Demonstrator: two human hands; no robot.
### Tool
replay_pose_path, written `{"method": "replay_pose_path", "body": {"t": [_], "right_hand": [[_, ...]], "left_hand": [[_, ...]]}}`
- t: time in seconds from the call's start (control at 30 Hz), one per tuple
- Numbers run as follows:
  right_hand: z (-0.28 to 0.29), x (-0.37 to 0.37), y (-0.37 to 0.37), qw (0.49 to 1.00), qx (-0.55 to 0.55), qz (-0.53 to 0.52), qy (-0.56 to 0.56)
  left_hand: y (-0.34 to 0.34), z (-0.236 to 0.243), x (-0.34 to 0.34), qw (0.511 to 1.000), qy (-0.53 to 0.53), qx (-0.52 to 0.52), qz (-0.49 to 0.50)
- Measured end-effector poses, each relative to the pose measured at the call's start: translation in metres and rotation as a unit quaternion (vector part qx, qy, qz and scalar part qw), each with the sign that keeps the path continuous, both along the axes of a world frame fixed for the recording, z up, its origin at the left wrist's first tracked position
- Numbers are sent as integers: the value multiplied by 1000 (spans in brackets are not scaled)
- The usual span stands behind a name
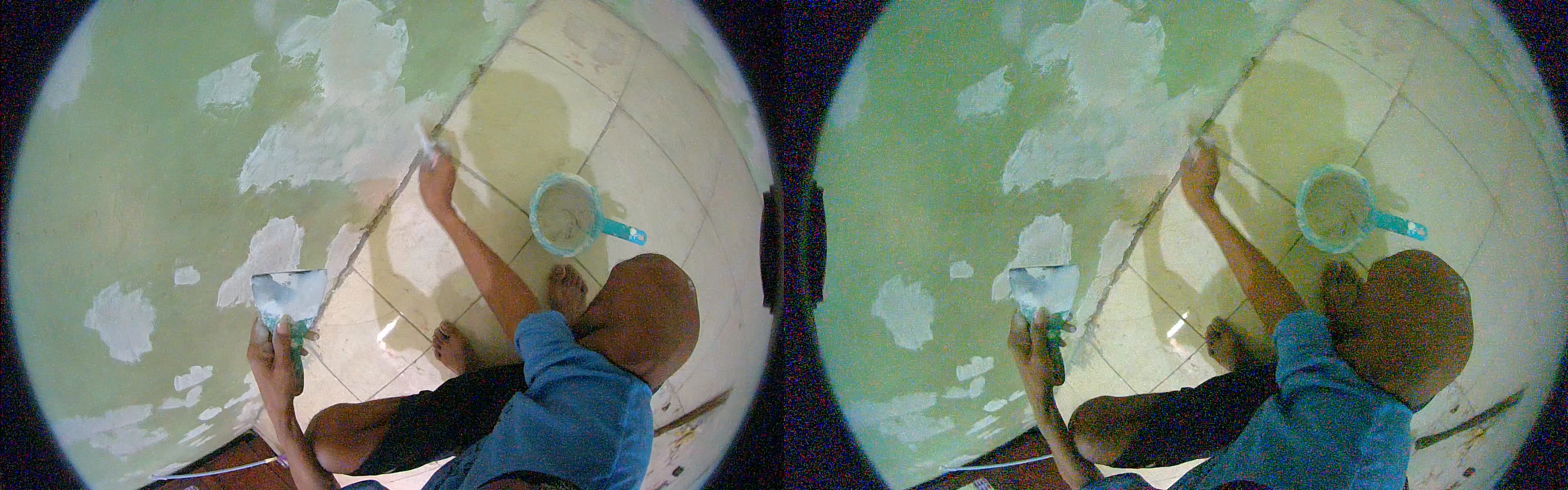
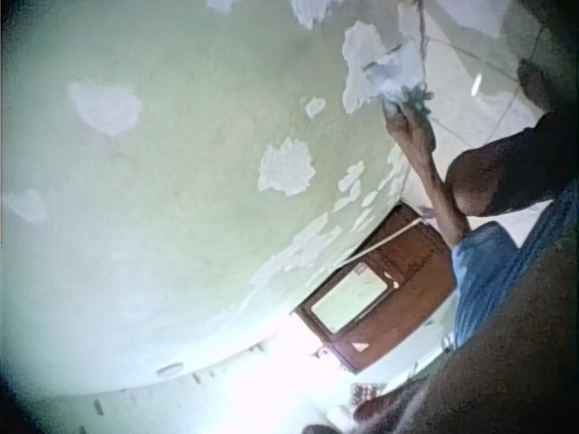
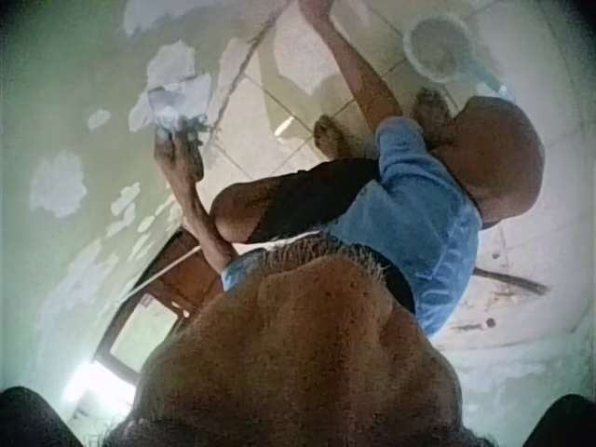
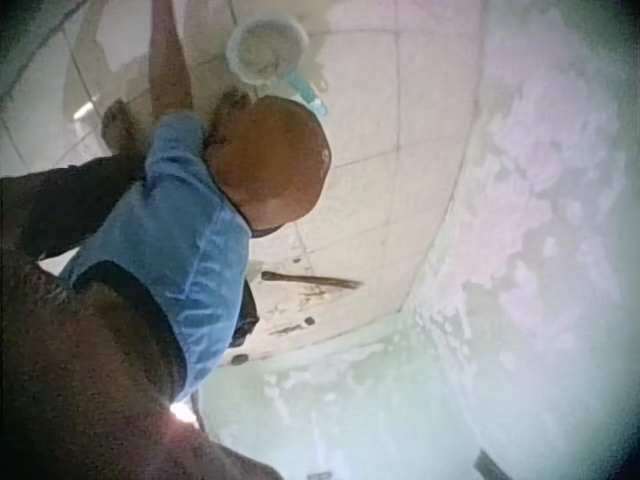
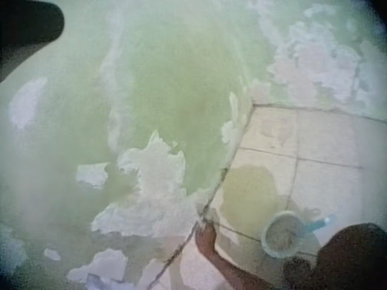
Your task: The person applies a white substance from a container onto a wall using a putty knife and a smaller scraper.
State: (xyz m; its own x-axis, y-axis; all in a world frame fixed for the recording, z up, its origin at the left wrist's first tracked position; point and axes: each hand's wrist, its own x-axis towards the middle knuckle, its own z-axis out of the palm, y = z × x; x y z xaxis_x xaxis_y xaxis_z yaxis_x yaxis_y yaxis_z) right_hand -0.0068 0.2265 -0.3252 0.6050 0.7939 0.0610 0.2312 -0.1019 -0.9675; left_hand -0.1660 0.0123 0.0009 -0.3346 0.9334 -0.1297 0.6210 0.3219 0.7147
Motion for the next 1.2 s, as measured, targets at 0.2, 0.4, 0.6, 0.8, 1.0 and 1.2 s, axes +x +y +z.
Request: {"method": "replay_pose_path", "body": {"t": [0.2, 0.4, 0.6, 0.8, 1.0, 1.2], "right_hand": [[18, 22, 61, 992, -4, -35, 121], [75, -25, -15, 987, 62, 147, -31], [154, 22, -61, 616, 90, 345, 702], [193, 32, -78, 759, 155, 551, 310], [221, 25, -86, 713, 444, 522, -147], [173, 11, -77, 844, 258, 470, 0]], "left_hand": [[-10, 5, 6, 1000, -21, 0, 13], [-5, 5, 14, 1000, -13, -14, 1], [5, 3, 6, 998, -63, -25, 9], [19, 4, -11, 963, -256, -79, -17], [10, 17, 0, 957, -284, -20, -45], [0, 18, -1, 969, -241, 6, -57]]}}
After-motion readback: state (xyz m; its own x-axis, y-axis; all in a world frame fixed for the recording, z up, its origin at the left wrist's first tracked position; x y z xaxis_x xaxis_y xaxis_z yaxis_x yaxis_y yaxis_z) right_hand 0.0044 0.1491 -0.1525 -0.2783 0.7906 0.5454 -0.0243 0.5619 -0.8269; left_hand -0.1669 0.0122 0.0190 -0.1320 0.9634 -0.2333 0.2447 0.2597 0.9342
